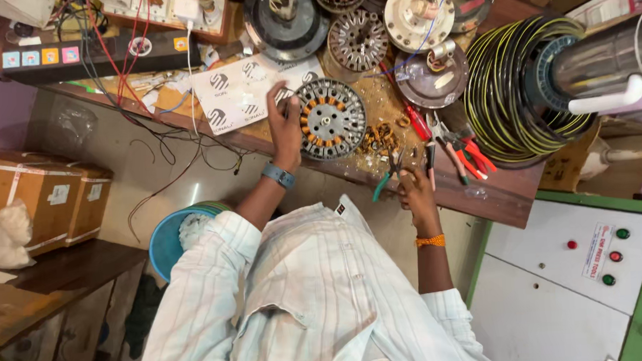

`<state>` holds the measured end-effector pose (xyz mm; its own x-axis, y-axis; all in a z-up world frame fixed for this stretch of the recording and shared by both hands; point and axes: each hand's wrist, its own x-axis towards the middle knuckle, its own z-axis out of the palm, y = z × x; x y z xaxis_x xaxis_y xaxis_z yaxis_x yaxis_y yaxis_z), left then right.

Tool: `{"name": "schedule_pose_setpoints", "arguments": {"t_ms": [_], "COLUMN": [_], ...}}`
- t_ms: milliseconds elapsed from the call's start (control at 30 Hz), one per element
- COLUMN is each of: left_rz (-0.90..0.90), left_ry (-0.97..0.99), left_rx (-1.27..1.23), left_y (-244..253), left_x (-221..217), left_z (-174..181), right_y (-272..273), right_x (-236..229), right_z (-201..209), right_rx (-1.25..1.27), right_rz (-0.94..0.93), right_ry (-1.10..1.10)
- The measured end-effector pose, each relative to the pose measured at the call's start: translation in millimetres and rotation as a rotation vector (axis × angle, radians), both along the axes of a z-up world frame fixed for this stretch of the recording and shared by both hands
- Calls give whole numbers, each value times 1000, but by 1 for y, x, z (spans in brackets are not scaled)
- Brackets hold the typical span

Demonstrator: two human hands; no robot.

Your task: The person uses pliers to remove copper wire from the slots of a circular electrical component, likely a motor stator. They repeatedly grip and pull the wire, rotating the component to access different slots.

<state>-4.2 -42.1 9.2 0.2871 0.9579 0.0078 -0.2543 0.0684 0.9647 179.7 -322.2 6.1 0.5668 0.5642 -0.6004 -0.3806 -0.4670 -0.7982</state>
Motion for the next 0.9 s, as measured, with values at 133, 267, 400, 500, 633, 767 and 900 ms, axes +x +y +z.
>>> {"name": "schedule_pose_setpoints", "arguments": {"t_ms": [133,267,400,500,633,767,900], "left_rz": [-72,-239,-214,-160,-160,-138,-166], "left_ry": [153,148,310,285,279,263,302], "left_rx": [-134,328,413,486,388,416,330], "left_y": [15,30,38,36,34,31,32], "left_x": [-9,-13,-2,2,1,4,2], "left_z": [-17,-25,-12,-7,-8,-4,0], "right_y": [-9,0,31,45,56,68,76], "right_x": [-26,-43,-61,-71,-85,-83,-80], "right_z": [38,86,116,125,136,159,164], "right_rx": [207,139,110,67,110,-38,-142], "right_rz": [39,211,354,437,468,559,674], "right_ry": [-127,-374,-647,-752,-822,-823,-1004]}}
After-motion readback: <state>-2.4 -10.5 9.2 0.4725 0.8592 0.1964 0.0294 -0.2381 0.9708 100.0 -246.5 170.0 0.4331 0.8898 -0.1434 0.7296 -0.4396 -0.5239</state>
